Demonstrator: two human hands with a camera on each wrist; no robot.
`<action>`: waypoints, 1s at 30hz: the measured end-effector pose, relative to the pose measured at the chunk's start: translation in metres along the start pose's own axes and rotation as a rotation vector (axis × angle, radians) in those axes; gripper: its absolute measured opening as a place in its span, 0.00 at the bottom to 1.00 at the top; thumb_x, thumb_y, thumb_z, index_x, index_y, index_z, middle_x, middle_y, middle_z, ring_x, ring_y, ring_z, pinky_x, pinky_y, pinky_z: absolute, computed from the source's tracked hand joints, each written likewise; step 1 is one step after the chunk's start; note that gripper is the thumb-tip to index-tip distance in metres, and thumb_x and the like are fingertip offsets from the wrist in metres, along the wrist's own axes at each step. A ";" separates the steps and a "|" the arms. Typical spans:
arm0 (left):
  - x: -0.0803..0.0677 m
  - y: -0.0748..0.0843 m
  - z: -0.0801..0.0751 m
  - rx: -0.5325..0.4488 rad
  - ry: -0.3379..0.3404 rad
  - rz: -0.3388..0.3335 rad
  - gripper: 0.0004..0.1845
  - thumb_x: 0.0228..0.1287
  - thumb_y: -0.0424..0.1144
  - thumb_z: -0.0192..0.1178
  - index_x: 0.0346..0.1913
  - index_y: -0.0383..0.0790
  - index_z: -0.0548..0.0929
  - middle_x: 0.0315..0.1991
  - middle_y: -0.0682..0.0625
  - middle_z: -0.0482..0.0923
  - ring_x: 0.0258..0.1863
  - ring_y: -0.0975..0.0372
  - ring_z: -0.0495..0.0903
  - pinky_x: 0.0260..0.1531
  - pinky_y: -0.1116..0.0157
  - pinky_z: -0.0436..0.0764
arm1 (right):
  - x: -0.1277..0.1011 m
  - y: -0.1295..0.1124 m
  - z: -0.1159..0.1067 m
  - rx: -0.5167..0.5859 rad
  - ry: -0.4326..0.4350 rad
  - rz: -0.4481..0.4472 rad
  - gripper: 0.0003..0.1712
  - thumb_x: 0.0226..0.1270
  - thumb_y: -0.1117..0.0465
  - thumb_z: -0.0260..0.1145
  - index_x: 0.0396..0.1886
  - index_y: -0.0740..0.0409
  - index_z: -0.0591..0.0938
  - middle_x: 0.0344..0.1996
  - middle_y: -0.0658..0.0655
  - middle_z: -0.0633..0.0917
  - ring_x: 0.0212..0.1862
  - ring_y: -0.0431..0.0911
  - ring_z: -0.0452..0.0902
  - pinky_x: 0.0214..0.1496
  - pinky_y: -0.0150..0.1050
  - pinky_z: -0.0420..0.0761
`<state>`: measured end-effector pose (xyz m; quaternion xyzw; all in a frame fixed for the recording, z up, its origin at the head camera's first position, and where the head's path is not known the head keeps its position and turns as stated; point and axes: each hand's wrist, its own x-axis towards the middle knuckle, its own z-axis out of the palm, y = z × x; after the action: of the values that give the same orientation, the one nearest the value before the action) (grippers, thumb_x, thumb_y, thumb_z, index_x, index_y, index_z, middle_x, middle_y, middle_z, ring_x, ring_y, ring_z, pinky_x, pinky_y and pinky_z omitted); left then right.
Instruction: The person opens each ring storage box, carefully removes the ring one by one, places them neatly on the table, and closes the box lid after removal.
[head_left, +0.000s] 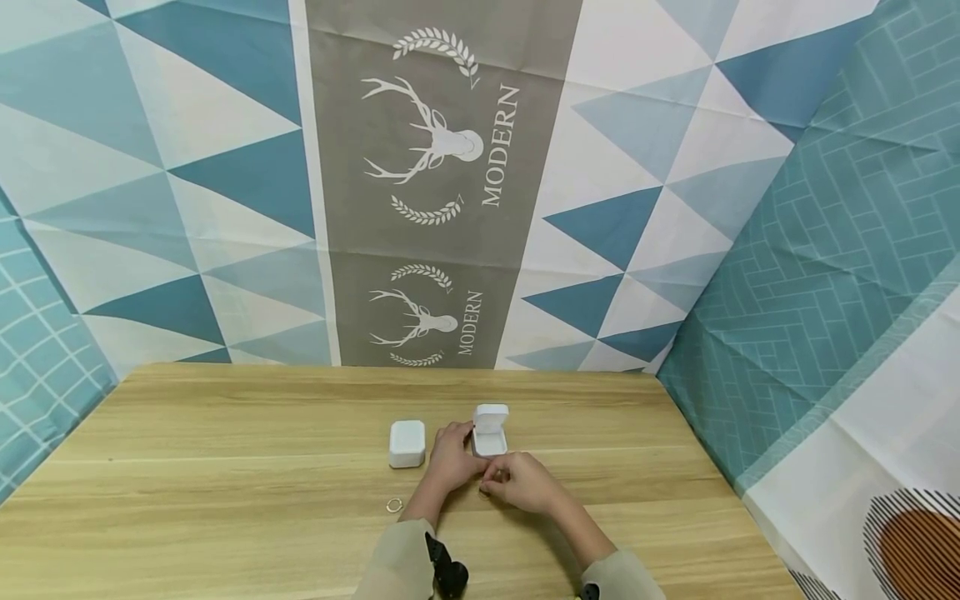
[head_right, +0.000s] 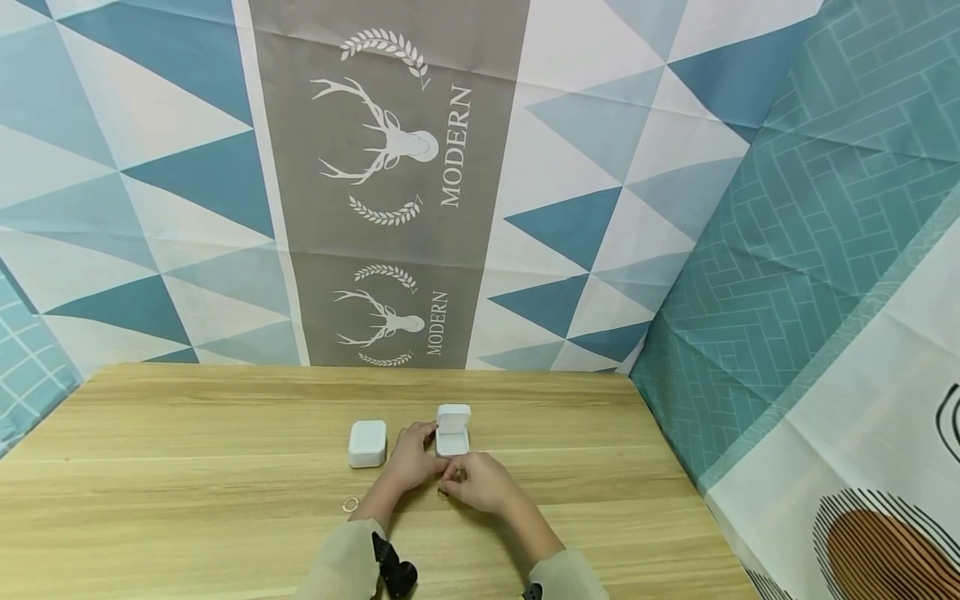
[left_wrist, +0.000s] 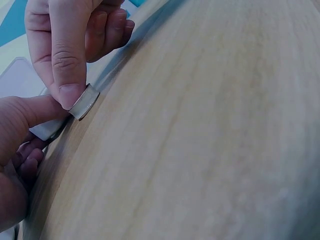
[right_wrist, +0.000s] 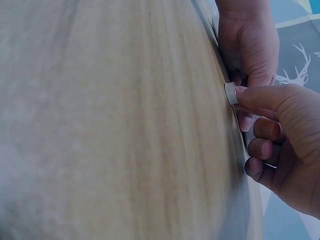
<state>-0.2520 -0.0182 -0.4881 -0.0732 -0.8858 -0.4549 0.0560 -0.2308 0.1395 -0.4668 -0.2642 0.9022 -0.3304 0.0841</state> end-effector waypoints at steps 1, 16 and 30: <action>0.000 0.000 0.000 0.000 0.000 0.000 0.39 0.39 0.40 0.75 0.58 0.31 0.75 0.50 0.40 0.77 0.50 0.50 0.69 0.53 0.51 0.71 | 0.000 0.000 0.000 -0.002 0.002 -0.002 0.05 0.59 0.59 0.67 0.27 0.53 0.84 0.13 0.41 0.73 0.16 0.31 0.62 0.17 0.25 0.64; 0.000 0.000 -0.001 0.000 -0.007 0.009 0.38 0.39 0.40 0.75 0.58 0.32 0.75 0.50 0.40 0.77 0.49 0.51 0.69 0.52 0.52 0.71 | -0.001 -0.001 0.001 -0.036 0.033 -0.012 0.05 0.58 0.58 0.67 0.27 0.53 0.85 0.13 0.41 0.73 0.16 0.31 0.62 0.17 0.25 0.64; 0.000 0.000 -0.001 -0.003 -0.012 -0.005 0.39 0.39 0.40 0.76 0.58 0.32 0.75 0.50 0.41 0.76 0.48 0.51 0.69 0.52 0.52 0.71 | -0.001 0.002 0.002 -0.021 0.031 -0.011 0.05 0.58 0.57 0.68 0.26 0.52 0.85 0.13 0.41 0.73 0.16 0.31 0.63 0.18 0.25 0.64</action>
<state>-0.2521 -0.0189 -0.4876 -0.0736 -0.8856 -0.4559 0.0494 -0.2303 0.1407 -0.4695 -0.2650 0.9053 -0.3254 0.0654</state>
